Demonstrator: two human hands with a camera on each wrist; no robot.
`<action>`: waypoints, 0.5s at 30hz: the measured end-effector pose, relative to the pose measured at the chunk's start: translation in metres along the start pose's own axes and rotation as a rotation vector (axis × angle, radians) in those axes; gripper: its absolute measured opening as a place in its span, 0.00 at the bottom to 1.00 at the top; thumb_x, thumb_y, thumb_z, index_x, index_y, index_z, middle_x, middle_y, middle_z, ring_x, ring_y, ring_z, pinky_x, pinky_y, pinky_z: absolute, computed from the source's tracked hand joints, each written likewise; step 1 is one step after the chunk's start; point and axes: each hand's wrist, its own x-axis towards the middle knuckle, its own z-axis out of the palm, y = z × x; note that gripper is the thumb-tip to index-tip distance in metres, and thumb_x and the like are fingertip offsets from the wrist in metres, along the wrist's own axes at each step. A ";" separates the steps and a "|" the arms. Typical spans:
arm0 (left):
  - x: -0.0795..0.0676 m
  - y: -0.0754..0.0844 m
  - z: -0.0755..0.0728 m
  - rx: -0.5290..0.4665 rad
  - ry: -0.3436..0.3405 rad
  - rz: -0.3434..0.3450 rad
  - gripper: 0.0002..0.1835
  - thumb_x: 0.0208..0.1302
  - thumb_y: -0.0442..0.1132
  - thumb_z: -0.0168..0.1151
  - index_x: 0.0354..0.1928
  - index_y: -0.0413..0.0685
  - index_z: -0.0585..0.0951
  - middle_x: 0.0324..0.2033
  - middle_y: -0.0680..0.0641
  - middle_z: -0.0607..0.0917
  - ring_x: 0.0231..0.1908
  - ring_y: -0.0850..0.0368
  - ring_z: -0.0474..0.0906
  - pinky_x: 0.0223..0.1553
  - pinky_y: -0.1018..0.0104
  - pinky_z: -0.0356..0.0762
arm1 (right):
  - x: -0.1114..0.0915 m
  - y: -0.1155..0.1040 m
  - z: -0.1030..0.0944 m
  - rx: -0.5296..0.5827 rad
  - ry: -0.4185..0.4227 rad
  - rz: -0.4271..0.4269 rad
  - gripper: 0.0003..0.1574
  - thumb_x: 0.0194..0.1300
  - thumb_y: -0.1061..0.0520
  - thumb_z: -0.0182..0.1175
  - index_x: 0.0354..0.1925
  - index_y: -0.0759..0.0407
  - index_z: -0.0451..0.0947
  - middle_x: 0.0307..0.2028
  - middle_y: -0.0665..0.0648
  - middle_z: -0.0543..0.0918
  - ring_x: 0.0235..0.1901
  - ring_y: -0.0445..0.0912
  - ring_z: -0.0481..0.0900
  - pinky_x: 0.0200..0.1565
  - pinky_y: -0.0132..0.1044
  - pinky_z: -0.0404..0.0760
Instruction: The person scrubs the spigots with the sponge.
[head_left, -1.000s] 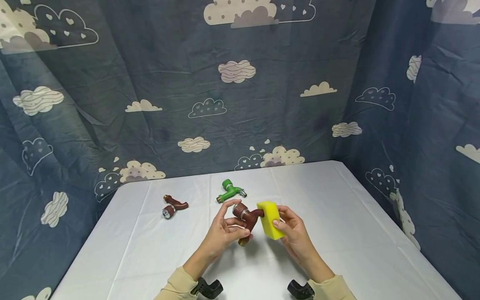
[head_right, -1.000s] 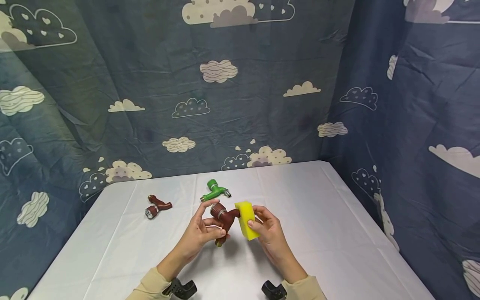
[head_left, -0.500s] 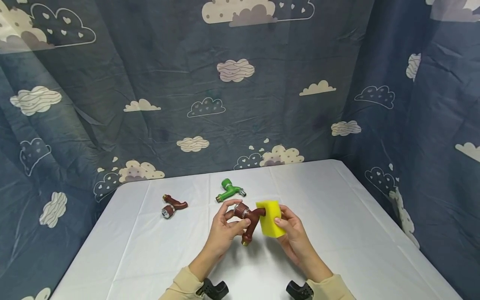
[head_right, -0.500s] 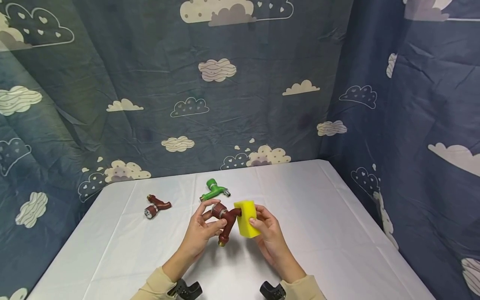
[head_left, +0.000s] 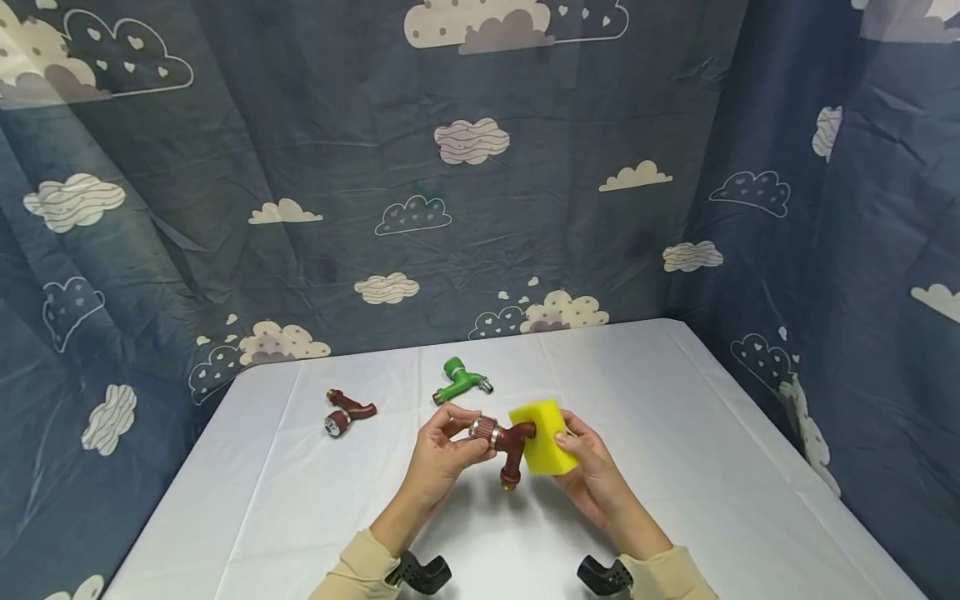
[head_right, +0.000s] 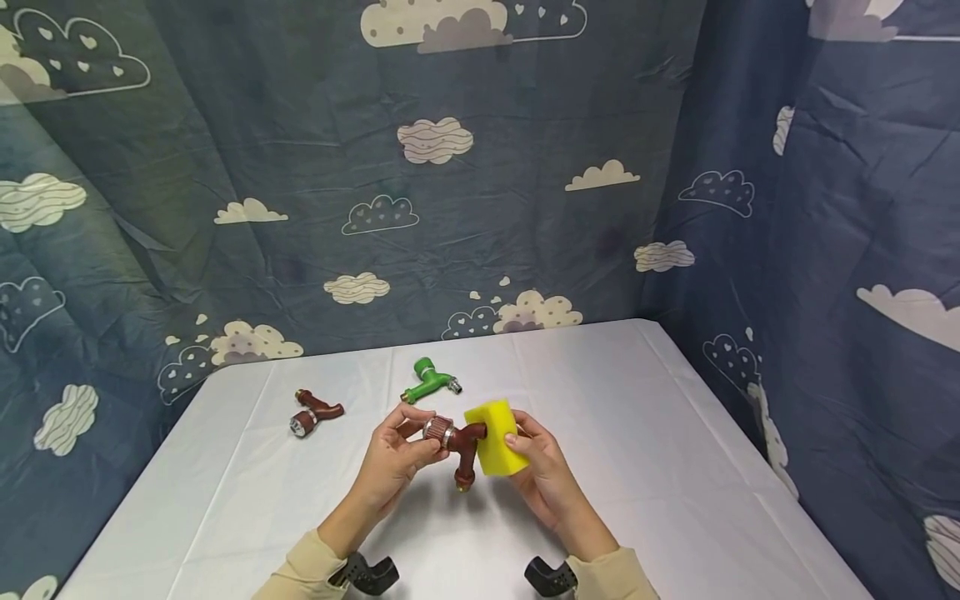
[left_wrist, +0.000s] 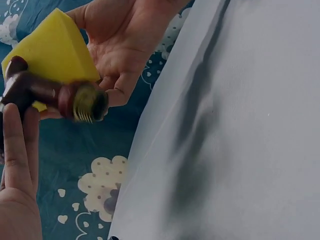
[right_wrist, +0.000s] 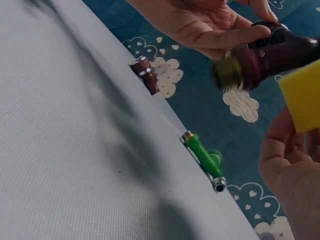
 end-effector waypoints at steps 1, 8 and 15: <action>0.000 0.000 0.000 -0.014 -0.011 -0.001 0.17 0.66 0.19 0.65 0.54 0.38 0.78 0.49 0.48 0.82 0.40 0.61 0.90 0.47 0.63 0.93 | 0.000 -0.001 0.000 0.001 -0.005 0.019 0.23 0.81 0.59 0.45 0.63 0.41 0.77 0.55 0.44 0.85 0.52 0.40 0.84 0.57 0.34 0.88; -0.002 -0.002 -0.002 -0.051 -0.054 0.091 0.17 0.67 0.26 0.71 0.48 0.58 0.85 0.46 0.53 0.89 0.44 0.64 0.88 0.47 0.70 0.90 | 0.002 0.001 -0.002 0.024 -0.068 0.153 0.25 0.83 0.56 0.42 0.66 0.38 0.77 0.58 0.45 0.85 0.55 0.41 0.84 0.62 0.38 0.87; -0.001 0.000 0.001 -0.054 0.000 0.145 0.15 0.65 0.29 0.75 0.48 0.58 0.88 0.45 0.56 0.91 0.44 0.66 0.87 0.49 0.74 0.89 | 0.005 0.004 -0.002 0.031 -0.111 0.215 0.25 0.83 0.55 0.43 0.69 0.40 0.76 0.62 0.48 0.83 0.59 0.45 0.83 0.66 0.42 0.84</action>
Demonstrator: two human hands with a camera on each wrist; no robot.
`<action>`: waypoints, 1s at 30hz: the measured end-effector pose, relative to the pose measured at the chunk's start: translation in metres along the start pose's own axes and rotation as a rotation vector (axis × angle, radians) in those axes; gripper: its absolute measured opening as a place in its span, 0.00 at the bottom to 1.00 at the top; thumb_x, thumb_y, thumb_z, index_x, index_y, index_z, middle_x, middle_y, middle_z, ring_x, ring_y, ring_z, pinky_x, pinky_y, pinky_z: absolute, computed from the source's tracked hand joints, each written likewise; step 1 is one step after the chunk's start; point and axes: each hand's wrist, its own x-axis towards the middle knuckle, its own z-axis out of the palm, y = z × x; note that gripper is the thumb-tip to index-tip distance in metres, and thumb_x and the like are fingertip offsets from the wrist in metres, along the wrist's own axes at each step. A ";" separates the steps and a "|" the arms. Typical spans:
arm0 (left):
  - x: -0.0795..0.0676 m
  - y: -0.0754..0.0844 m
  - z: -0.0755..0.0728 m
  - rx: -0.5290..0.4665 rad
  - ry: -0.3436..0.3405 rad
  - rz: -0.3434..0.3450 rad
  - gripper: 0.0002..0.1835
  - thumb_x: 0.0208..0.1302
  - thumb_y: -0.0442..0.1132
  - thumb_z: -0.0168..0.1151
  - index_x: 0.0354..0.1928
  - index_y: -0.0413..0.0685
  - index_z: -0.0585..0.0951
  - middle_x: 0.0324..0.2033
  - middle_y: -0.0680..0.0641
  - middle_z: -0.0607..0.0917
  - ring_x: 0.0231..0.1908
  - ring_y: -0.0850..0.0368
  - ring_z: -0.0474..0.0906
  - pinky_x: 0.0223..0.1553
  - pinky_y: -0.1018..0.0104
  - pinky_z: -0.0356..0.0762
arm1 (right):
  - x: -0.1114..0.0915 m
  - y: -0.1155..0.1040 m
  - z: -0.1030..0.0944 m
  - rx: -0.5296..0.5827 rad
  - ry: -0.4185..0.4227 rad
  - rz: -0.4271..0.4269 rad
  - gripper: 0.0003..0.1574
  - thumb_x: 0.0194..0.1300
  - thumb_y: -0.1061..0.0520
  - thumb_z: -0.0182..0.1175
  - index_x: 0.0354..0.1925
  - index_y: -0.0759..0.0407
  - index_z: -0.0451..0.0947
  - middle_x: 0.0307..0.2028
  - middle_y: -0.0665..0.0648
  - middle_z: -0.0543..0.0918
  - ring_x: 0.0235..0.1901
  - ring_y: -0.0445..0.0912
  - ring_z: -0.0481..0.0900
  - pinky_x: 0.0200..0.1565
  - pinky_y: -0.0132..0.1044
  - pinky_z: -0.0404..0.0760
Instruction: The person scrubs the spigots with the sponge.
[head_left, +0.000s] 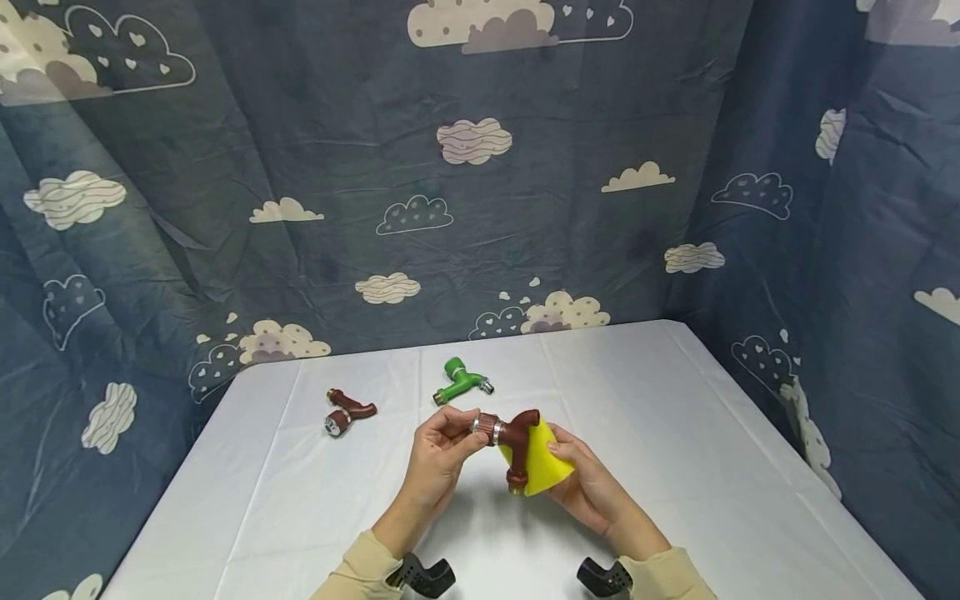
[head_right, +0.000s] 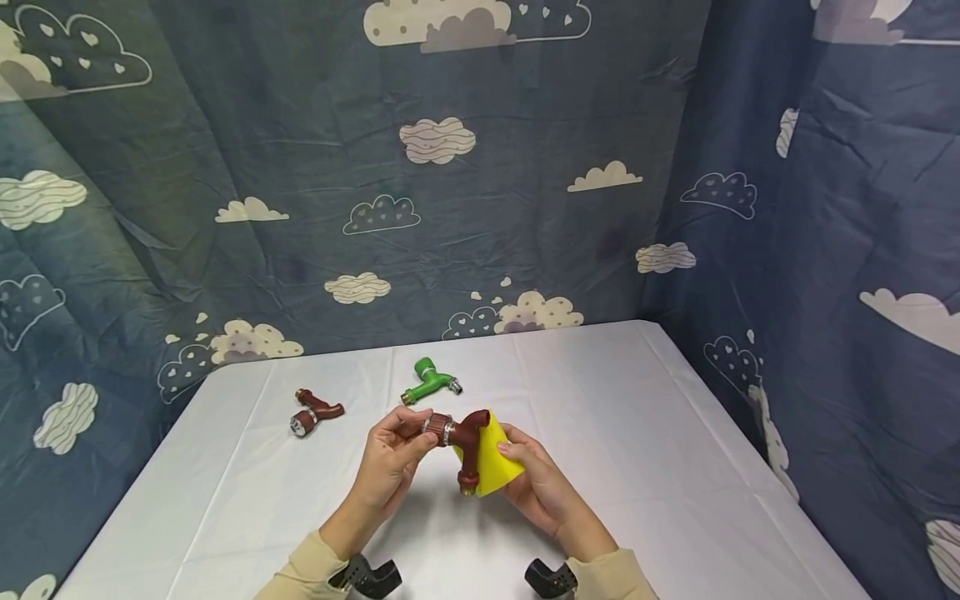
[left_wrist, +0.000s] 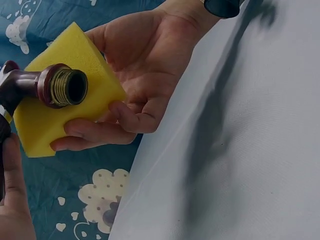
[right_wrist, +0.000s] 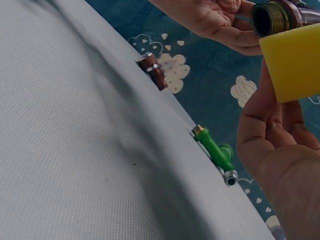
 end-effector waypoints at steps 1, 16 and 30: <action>0.000 0.000 0.000 -0.002 0.010 0.005 0.15 0.65 0.29 0.75 0.48 0.58 0.88 0.45 0.56 0.90 0.44 0.66 0.87 0.50 0.74 0.89 | 0.000 0.000 0.000 0.000 -0.003 0.002 0.25 0.83 0.55 0.43 0.69 0.41 0.75 0.63 0.49 0.83 0.59 0.45 0.83 0.66 0.42 0.84; 0.001 0.008 -0.009 -0.081 0.209 -0.012 0.19 0.69 0.21 0.65 0.45 0.56 0.87 0.45 0.51 0.87 0.45 0.61 0.90 0.57 0.59 0.90 | -0.001 0.002 0.001 -0.047 0.018 0.046 0.20 0.80 0.58 0.47 0.64 0.46 0.75 0.56 0.51 0.83 0.53 0.46 0.85 0.58 0.38 0.89; 0.006 0.029 -0.049 -0.024 0.440 -0.018 0.18 0.68 0.18 0.65 0.43 0.52 0.85 0.42 0.50 0.84 0.43 0.60 0.91 0.56 0.59 0.90 | -0.003 0.005 0.000 -0.098 -0.094 0.032 0.21 0.77 0.61 0.47 0.58 0.43 0.78 0.52 0.49 0.84 0.48 0.41 0.84 0.51 0.34 0.90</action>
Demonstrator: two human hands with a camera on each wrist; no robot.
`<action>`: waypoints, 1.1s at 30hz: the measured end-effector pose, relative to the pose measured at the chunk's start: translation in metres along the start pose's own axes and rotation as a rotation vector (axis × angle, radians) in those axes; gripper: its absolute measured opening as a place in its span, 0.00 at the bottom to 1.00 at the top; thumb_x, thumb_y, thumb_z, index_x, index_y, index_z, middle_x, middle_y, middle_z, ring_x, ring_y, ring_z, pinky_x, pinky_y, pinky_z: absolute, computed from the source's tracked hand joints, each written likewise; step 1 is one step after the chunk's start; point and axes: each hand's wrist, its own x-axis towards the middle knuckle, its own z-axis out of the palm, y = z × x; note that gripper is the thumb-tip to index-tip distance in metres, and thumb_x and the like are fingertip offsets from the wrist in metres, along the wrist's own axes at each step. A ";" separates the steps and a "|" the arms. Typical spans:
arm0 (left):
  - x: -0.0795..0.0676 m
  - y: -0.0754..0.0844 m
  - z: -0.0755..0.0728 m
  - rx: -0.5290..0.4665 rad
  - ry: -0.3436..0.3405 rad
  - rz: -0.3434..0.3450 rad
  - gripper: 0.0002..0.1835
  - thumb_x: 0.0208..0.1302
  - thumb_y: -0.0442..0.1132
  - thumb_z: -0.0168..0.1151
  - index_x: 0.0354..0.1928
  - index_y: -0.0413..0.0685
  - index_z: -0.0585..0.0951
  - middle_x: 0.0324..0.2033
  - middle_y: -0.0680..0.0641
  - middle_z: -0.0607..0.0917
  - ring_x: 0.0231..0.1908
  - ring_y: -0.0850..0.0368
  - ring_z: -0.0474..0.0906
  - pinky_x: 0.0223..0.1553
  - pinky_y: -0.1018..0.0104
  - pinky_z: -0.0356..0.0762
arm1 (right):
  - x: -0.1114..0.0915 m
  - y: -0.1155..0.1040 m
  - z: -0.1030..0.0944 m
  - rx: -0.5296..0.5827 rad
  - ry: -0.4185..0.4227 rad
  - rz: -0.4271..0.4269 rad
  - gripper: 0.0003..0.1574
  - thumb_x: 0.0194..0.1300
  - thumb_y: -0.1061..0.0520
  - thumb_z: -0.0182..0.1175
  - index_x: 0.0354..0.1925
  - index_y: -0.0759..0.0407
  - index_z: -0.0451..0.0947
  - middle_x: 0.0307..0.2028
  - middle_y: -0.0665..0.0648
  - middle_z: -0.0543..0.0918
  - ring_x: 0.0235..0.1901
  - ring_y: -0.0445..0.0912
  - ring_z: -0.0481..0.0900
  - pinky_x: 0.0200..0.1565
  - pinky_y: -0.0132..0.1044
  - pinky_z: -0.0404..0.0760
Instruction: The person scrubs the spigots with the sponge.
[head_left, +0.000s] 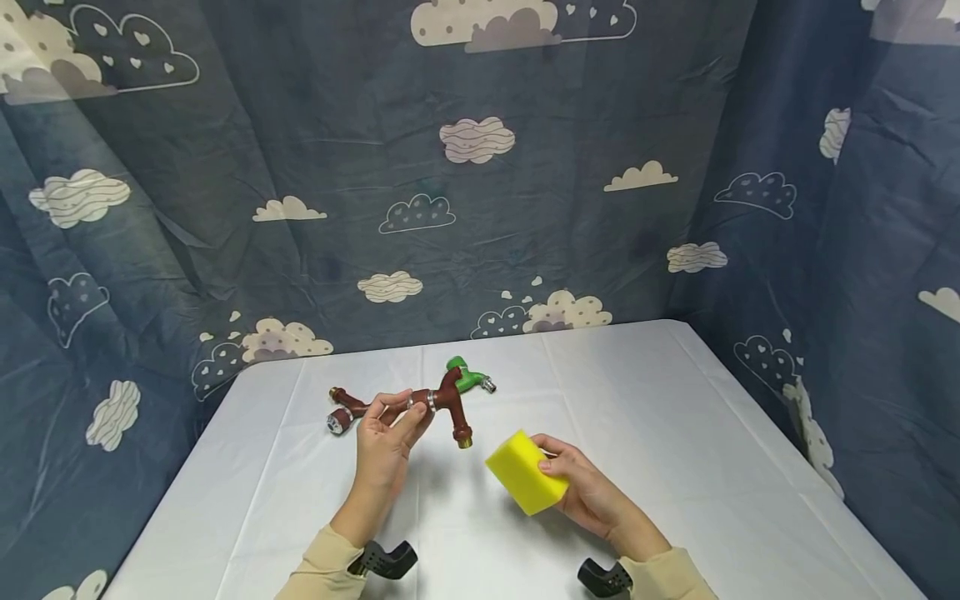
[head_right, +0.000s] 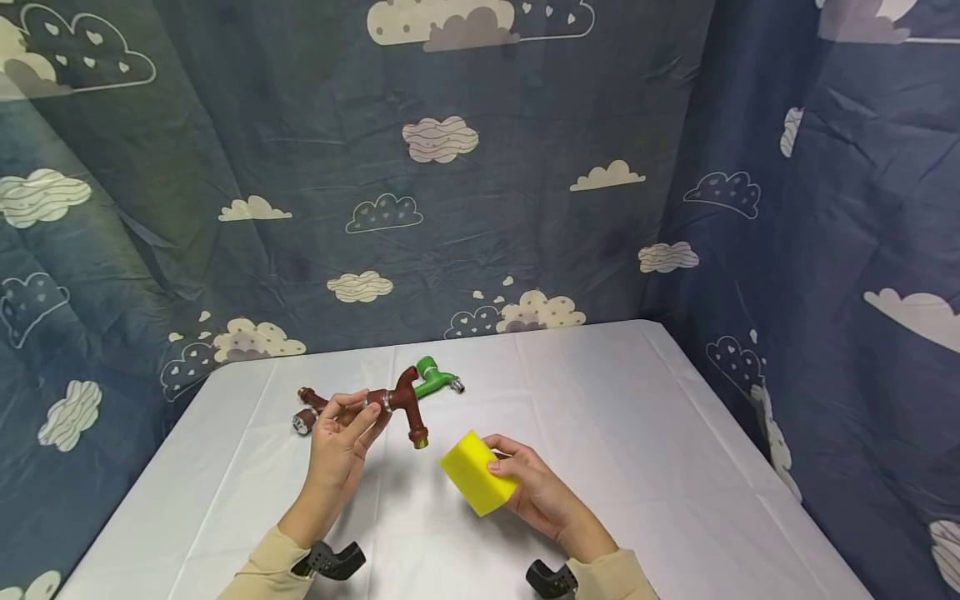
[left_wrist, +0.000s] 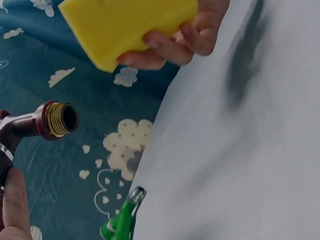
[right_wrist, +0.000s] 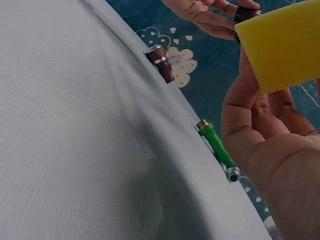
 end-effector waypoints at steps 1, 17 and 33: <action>0.001 0.001 -0.003 0.007 0.013 0.002 0.17 0.68 0.18 0.65 0.43 0.52 0.85 0.41 0.50 0.84 0.43 0.59 0.91 0.56 0.60 0.90 | 0.000 0.000 0.000 -0.005 0.002 0.002 0.21 0.77 0.61 0.47 0.58 0.43 0.78 0.52 0.49 0.83 0.48 0.41 0.84 0.51 0.34 0.90; 0.013 -0.009 -0.044 0.135 0.174 -0.042 0.12 0.68 0.22 0.69 0.39 0.45 0.77 0.36 0.52 0.85 0.37 0.61 0.90 0.46 0.65 0.93 | 0.003 -0.001 0.000 -0.066 0.057 0.018 0.18 0.76 0.60 0.50 0.55 0.42 0.79 0.51 0.50 0.82 0.48 0.42 0.82 0.50 0.34 0.89; 0.003 -0.016 -0.065 0.319 0.182 -0.171 0.15 0.66 0.21 0.69 0.37 0.34 0.69 0.46 0.39 0.74 0.36 0.56 0.90 0.49 0.55 0.93 | 0.001 -0.003 0.001 -0.104 0.063 0.024 0.19 0.76 0.60 0.51 0.56 0.41 0.79 0.53 0.50 0.82 0.48 0.43 0.82 0.50 0.35 0.89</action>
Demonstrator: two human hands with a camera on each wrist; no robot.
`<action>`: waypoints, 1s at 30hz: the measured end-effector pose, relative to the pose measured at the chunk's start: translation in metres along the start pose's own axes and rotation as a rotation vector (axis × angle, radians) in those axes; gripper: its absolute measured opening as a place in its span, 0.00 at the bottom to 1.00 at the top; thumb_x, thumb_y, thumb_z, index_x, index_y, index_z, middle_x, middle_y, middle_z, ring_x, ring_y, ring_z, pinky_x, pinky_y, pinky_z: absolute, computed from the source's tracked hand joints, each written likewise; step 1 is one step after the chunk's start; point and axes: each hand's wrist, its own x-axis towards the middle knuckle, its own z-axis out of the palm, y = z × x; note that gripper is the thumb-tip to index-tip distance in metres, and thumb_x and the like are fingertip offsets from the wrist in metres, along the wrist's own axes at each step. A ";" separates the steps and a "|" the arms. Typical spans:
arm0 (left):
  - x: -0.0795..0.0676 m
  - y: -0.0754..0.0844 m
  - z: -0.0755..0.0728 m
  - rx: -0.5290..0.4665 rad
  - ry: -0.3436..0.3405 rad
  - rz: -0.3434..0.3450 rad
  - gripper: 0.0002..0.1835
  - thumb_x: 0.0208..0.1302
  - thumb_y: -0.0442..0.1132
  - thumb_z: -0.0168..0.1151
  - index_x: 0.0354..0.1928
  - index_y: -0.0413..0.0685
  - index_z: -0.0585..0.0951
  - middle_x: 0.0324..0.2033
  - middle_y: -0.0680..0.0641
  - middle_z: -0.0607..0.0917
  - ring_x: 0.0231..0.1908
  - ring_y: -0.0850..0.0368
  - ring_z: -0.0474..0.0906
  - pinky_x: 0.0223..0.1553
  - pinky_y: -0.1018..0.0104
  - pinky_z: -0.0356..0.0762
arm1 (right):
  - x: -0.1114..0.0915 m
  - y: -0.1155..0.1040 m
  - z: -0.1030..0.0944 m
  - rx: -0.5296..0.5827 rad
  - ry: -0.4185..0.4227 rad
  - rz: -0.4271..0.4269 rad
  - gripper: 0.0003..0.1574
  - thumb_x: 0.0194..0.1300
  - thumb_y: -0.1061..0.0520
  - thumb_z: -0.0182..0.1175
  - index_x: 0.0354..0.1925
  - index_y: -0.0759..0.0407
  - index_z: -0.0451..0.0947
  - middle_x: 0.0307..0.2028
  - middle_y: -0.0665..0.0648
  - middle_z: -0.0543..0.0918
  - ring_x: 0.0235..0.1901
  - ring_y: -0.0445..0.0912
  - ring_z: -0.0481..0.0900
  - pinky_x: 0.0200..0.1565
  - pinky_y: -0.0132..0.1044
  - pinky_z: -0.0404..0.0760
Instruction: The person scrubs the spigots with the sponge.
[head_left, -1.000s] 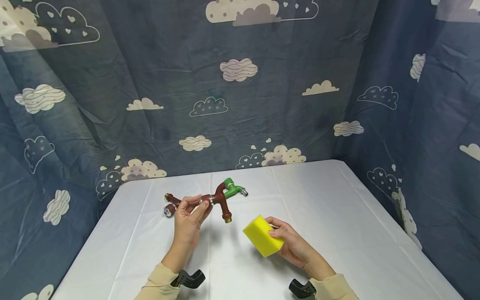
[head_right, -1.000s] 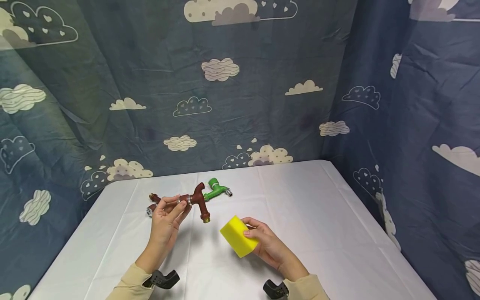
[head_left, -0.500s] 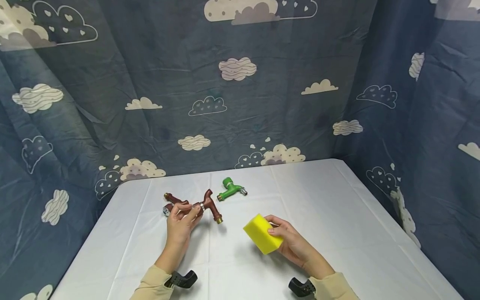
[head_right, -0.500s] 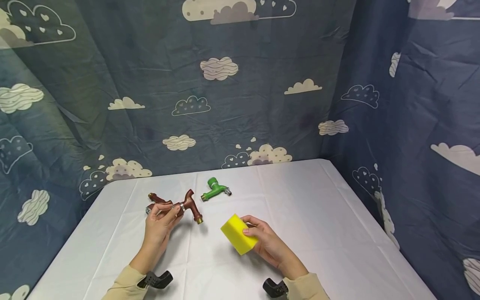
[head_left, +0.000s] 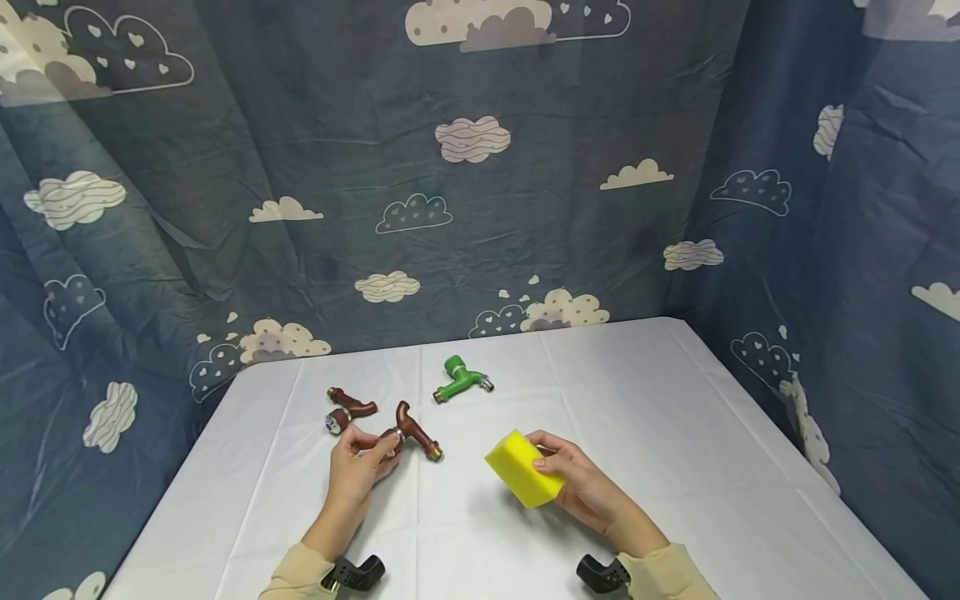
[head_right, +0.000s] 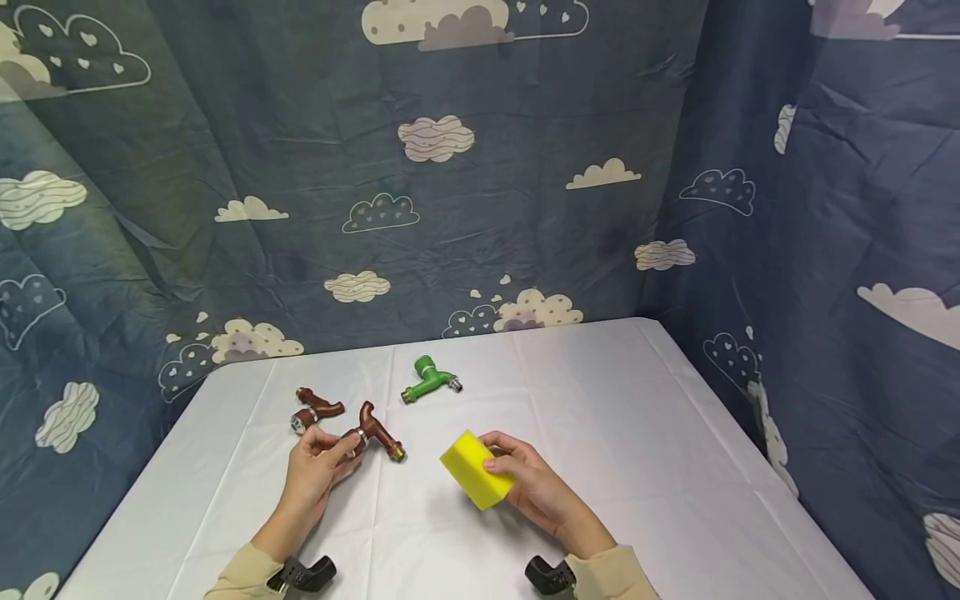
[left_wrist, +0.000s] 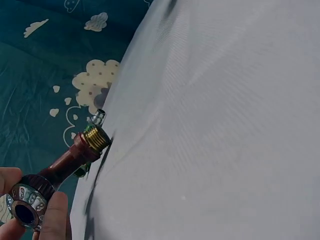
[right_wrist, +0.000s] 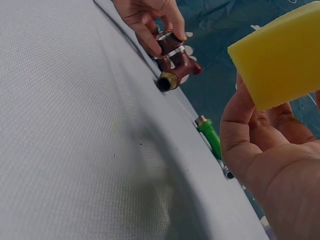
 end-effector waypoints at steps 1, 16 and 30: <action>0.000 -0.001 -0.001 0.007 -0.003 0.002 0.15 0.66 0.21 0.69 0.37 0.34 0.69 0.46 0.39 0.74 0.36 0.56 0.90 0.49 0.55 0.93 | 0.000 0.000 0.000 -0.003 -0.001 0.000 0.19 0.76 0.60 0.51 0.56 0.41 0.79 0.53 0.50 0.82 0.48 0.43 0.82 0.50 0.35 0.89; 0.001 0.003 -0.016 0.334 0.009 0.060 0.18 0.61 0.31 0.79 0.30 0.38 0.73 0.26 0.51 0.82 0.25 0.62 0.86 0.30 0.69 0.90 | 0.001 0.000 0.000 -0.033 0.007 -0.008 0.17 0.76 0.59 0.51 0.56 0.42 0.79 0.53 0.51 0.81 0.49 0.44 0.81 0.51 0.35 0.89; -0.001 0.010 -0.023 0.546 0.052 0.054 0.15 0.56 0.37 0.84 0.24 0.42 0.82 0.21 0.53 0.89 0.22 0.62 0.85 0.24 0.74 0.80 | 0.002 0.000 0.000 -0.049 0.013 -0.012 0.16 0.76 0.58 0.52 0.56 0.43 0.78 0.52 0.50 0.81 0.49 0.44 0.81 0.51 0.35 0.89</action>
